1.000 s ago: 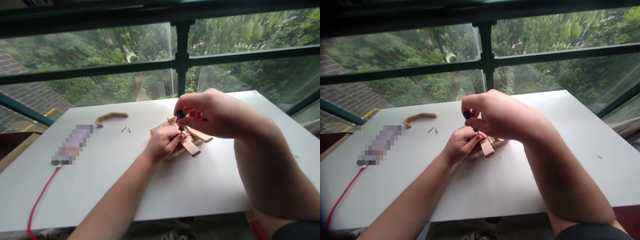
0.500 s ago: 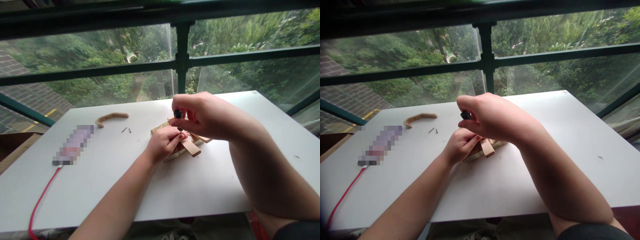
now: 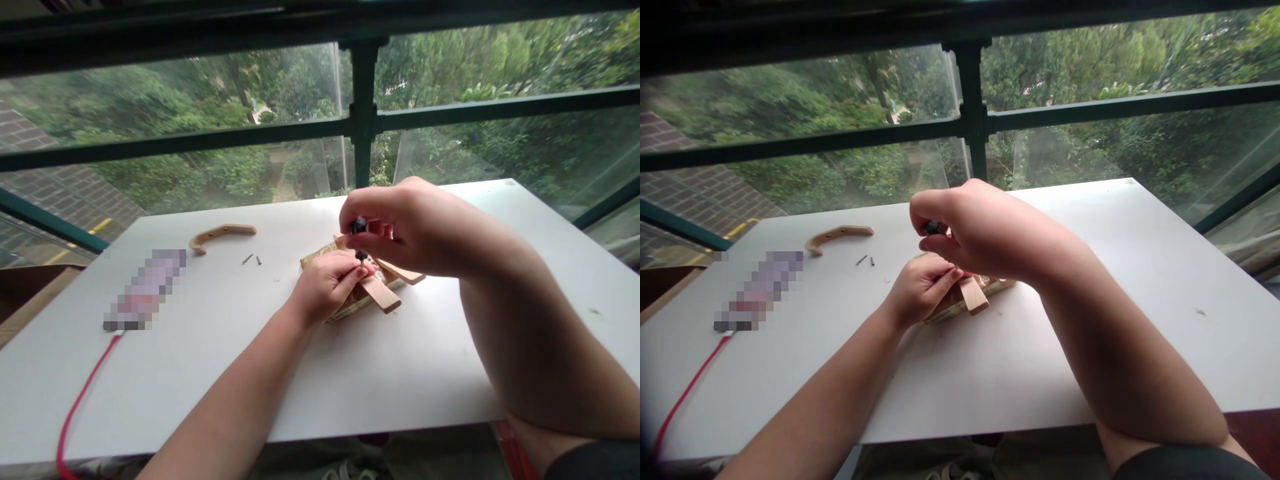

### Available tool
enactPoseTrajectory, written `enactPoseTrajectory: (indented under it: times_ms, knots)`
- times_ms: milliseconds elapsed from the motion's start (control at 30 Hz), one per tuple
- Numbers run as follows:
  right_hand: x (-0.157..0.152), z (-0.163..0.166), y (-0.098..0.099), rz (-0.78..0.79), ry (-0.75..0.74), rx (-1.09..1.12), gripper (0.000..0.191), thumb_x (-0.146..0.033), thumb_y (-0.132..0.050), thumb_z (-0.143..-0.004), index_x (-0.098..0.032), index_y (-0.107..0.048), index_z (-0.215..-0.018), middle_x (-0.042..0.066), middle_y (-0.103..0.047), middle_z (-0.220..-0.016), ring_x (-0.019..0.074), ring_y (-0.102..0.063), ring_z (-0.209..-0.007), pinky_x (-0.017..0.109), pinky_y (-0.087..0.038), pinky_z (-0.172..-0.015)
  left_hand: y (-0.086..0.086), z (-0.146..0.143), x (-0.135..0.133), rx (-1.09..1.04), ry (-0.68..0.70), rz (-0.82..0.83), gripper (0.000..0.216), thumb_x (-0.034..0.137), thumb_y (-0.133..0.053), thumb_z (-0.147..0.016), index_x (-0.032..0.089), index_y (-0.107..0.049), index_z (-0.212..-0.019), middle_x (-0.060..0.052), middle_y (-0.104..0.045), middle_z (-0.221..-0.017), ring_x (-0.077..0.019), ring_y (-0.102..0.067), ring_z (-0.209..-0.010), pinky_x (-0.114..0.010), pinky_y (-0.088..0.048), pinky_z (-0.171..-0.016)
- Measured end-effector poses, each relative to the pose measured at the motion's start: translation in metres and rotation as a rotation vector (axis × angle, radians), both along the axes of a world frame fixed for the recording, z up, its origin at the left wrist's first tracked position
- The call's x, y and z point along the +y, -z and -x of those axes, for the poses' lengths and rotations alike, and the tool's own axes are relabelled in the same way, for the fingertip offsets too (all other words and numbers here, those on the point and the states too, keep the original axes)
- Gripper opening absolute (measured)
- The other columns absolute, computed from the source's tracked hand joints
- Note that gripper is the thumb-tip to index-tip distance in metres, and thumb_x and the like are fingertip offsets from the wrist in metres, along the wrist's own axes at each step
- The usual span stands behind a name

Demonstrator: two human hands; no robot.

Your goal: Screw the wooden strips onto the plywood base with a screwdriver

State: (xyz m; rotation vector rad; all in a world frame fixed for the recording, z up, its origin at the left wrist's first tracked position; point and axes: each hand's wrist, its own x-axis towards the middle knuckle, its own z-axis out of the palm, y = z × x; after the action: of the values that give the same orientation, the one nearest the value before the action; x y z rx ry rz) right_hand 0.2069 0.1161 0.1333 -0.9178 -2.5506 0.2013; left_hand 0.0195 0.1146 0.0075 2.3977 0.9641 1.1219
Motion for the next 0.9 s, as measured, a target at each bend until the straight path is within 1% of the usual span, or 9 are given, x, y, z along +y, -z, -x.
enactPoseTrajectory:
  times_ms: [133, 300, 400, 533, 667, 733, 800, 833, 900]
  knots:
    - [0.001, 0.0, 0.001, -0.059, 0.037, 0.012, 0.014, -0.035, -0.064, -0.087, -0.022, -0.064, -0.091, -0.005, -0.058, -0.065, 0.0069, -0.044, -0.054, 0.021, -0.031, -0.053, 0.001, 0.0, 0.0, -0.001, -0.005, 0.021, 0.021, 0.024, -0.055, -0.095, 0.019, -0.075, -0.091, -0.001, -0.077, -0.088, -0.0149, -0.07, -0.083, -0.025, -0.053, -0.081]
    - [0.003, 0.003, 0.004, -0.084, 0.047, 0.021, 0.019, -0.039, -0.065, -0.085, -0.021, -0.059, -0.084, -0.004, -0.056, -0.065, 0.0077, -0.044, -0.056, 0.021, -0.031, -0.054, 0.0, -0.001, 0.0, 0.0, 0.01, 0.031, 0.021, 0.024, -0.055, -0.095, 0.02, -0.076, -0.092, -0.001, -0.078, -0.087, -0.0153, -0.071, -0.085, -0.026, -0.053, -0.082]
    - [0.004, 0.006, 0.005, -0.088, 0.063, 0.046, 0.024, -0.04, -0.068, -0.082, -0.02, -0.054, -0.08, -0.004, -0.054, -0.065, 0.0075, -0.04, -0.054, 0.021, -0.03, -0.053, 0.0, 0.0, 0.0, 0.007, 0.027, 0.054, 0.022, 0.024, -0.055, -0.095, 0.019, -0.076, -0.093, -0.001, -0.078, -0.092, -0.0148, -0.071, -0.087, -0.025, -0.053, -0.081]
    - [0.004, 0.008, 0.007, -0.105, 0.067, 0.033, 0.026, -0.04, -0.068, -0.081, -0.021, -0.051, -0.079, -0.004, -0.051, -0.064, 0.0075, -0.036, -0.053, 0.022, -0.026, -0.053, 0.0, 0.001, 0.0, 0.022, -0.006, 0.081, 0.022, 0.023, -0.053, -0.096, 0.019, -0.075, -0.094, -0.001, -0.078, -0.093, -0.0145, -0.071, -0.087, -0.024, -0.053, -0.08]
    - [0.003, 0.008, 0.008, -0.119, 0.057, 0.037, 0.023, -0.041, -0.065, -0.084, -0.02, -0.054, -0.085, -0.003, -0.053, -0.068, 0.0088, -0.039, -0.056, 0.023, -0.027, -0.054, 0.0, 0.001, 0.0, 0.023, -0.003, 0.062, 0.023, 0.023, -0.053, -0.096, 0.019, -0.075, -0.092, -0.001, -0.077, -0.09, -0.0142, -0.07, -0.083, -0.025, -0.052, -0.078]
    - [0.002, 0.005, 0.007, -0.077, 0.025, 0.036, 0.021, -0.039, -0.062, -0.086, -0.02, -0.056, -0.092, -0.002, -0.057, -0.072, 0.0095, -0.043, -0.058, 0.023, -0.029, -0.054, 0.0, 0.001, 0.0, 0.018, -0.009, 0.042, 0.023, 0.023, -0.053, -0.096, 0.019, -0.074, -0.089, -0.001, -0.076, -0.087, -0.0144, -0.068, -0.081, -0.025, -0.051, -0.076]
    - [0.001, 0.0, 0.005, 0.005, -0.041, 0.017, 0.022, -0.03, -0.059, -0.087, -0.02, -0.058, -0.105, 0.0, -0.063, -0.08, 0.01, -0.049, -0.062, 0.023, -0.032, -0.056, 0.0, 0.001, 0.0, 0.017, -0.012, 0.024, 0.022, 0.023, -0.054, -0.095, 0.019, -0.074, -0.087, -0.001, -0.075, -0.085, -0.0151, -0.067, -0.082, -0.026, -0.051, -0.077]
    - [0.0, -0.002, 0.003, 0.044, -0.073, 0.004, 0.026, -0.025, -0.057, -0.086, -0.021, -0.057, -0.111, 0.0, -0.065, -0.086, 0.01, -0.052, -0.064, 0.023, -0.033, -0.057, 0.0, 0.001, 0.0, 0.015, -0.007, 0.016, 0.022, 0.023, -0.054, -0.095, 0.019, -0.074, -0.086, -0.001, -0.075, -0.085, -0.0154, -0.067, -0.083, -0.026, -0.051, -0.078]
    - [-0.001, -0.006, 0.001, 0.088, -0.099, -0.029, 0.031, -0.017, -0.053, -0.086, -0.023, -0.06, -0.115, 0.0, -0.068, -0.093, 0.0096, -0.056, -0.069, 0.022, -0.036, -0.06, -0.002, 0.001, 0.0, 0.013, 0.014, 0.0, 0.022, 0.023, -0.054, -0.095, 0.018, -0.073, -0.085, -0.002, -0.075, -0.086, -0.0156, -0.066, -0.086, -0.027, -0.051, -0.08]
